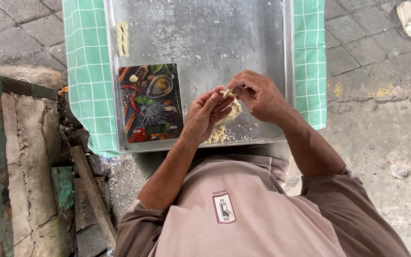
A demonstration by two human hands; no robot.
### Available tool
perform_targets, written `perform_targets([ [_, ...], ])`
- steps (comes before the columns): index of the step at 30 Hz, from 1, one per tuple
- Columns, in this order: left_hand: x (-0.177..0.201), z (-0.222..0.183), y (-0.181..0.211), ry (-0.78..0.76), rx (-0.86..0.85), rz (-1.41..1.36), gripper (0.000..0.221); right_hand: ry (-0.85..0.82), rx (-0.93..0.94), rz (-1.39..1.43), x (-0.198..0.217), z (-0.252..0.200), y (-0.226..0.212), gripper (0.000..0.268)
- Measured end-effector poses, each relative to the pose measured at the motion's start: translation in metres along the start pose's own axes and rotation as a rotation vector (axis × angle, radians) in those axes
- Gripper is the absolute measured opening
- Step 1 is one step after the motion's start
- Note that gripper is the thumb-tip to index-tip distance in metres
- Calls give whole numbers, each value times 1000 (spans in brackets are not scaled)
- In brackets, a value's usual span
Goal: Rolling, weighing, and twisting dough into specific shapes on a metal tray.
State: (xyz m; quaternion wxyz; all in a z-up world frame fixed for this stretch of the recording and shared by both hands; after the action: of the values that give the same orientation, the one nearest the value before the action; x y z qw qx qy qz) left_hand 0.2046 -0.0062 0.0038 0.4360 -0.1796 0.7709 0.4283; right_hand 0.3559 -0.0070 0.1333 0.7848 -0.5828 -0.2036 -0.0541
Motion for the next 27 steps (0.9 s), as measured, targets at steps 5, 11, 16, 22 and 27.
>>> perform_targets([
  [5,-5,-3,-3,38,9,21,36,9,-98,44,2,-3,19,16],
  [11,-3,0,-4,128,-86,210,45,23,-125,66,-2,-4,21,13],
  [16,-2,-1,7,172,-91,253,45,-45,-101,25,0,-4,2,11],
  [22,-4,-7,12,205,-60,260,42,-87,3,-245,-2,-14,15,21],
  [27,-1,-12,13,211,-58,299,39,-64,219,-501,-3,-20,33,17],
])
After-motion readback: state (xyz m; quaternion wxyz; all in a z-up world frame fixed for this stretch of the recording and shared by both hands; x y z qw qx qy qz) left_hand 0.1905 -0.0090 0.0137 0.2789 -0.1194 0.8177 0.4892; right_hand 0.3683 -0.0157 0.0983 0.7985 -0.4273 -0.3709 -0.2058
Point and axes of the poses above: each hand's wrist, its own z-axis towards the middle knuckle, its own x-axis out of the back of the hand, y = z × x, the point moved 4 cm from there along z, towards the middle knuckle, and after that the axes turned 1 degree about x, right-handed, at the moved point
